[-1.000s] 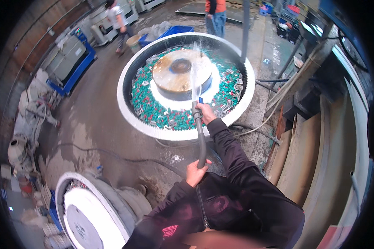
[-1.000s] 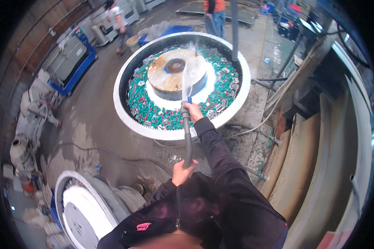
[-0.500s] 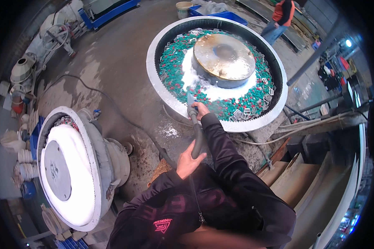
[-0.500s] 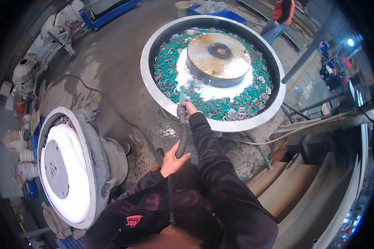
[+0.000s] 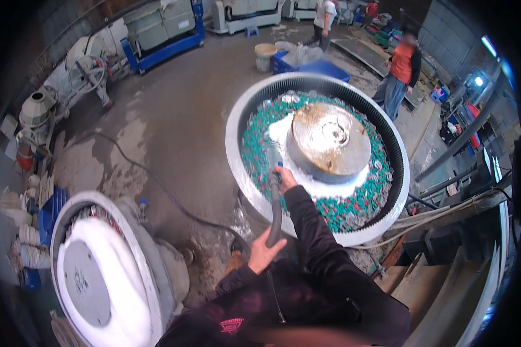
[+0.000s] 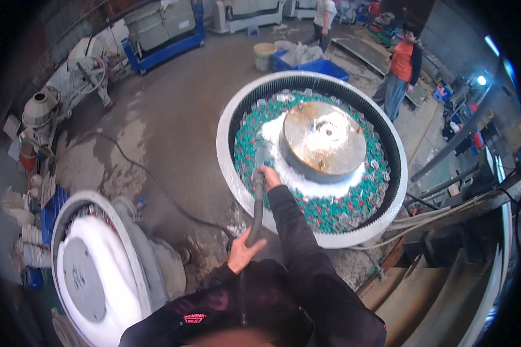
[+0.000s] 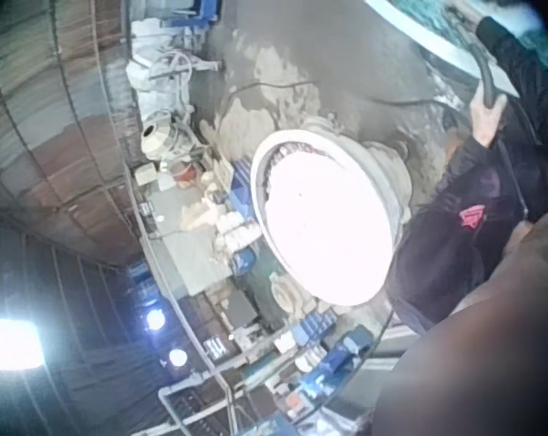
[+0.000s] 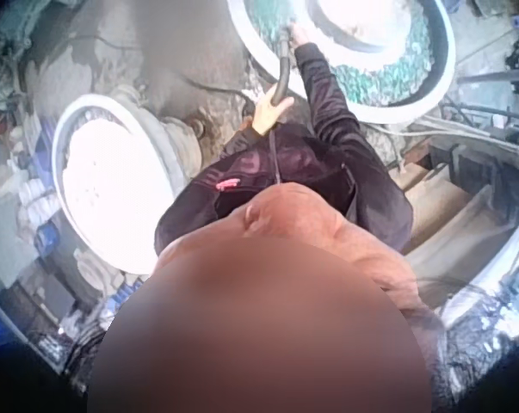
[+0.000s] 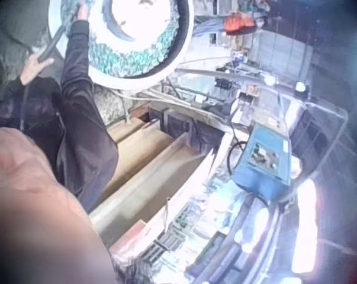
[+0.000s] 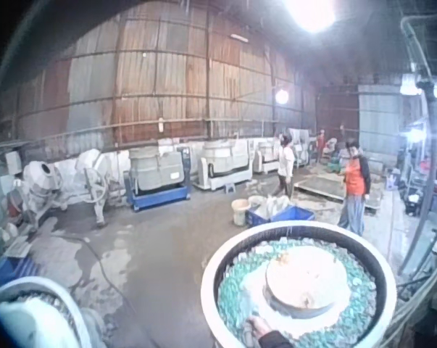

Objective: The person uses a hose to spray water into a rotating drum filled with green and red plastic pellets, then moves to a second drum and pours water into it while it spins.

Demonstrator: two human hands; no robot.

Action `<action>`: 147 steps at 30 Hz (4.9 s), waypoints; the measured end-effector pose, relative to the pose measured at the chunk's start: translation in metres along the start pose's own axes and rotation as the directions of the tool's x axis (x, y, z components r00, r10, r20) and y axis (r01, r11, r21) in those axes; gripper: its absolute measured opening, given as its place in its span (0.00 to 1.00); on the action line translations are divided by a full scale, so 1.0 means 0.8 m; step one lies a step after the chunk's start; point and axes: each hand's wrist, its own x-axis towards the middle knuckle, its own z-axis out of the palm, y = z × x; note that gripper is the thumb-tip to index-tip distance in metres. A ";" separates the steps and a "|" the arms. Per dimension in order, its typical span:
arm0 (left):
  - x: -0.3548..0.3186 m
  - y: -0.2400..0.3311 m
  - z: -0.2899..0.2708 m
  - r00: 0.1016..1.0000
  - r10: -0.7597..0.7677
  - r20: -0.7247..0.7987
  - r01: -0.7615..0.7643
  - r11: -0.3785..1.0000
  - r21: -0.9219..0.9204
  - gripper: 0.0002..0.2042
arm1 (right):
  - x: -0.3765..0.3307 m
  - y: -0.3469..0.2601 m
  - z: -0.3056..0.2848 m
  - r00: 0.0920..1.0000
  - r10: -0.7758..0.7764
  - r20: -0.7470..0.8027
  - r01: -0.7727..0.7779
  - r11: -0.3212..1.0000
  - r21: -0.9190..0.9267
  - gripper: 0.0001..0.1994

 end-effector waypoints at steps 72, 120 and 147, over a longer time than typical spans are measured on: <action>0.133 -0.005 -0.092 0.661 0.063 0.748 -0.172 0.983 0.069 0.29 | -0.100 0.108 -0.118 0.813 0.012 -0.582 0.371 0.761 0.533 0.13; 0.017 0.010 0.042 0.933 -0.062 0.354 -0.052 0.952 0.302 0.25 | -0.076 0.043 -0.156 0.973 0.100 -0.207 -0.004 0.907 0.421 0.17; 0.081 0.018 -0.077 0.956 -0.070 0.283 0.005 0.974 0.225 0.24 | 0.046 0.064 -0.061 0.976 0.105 -0.190 -0.054 0.965 0.255 0.16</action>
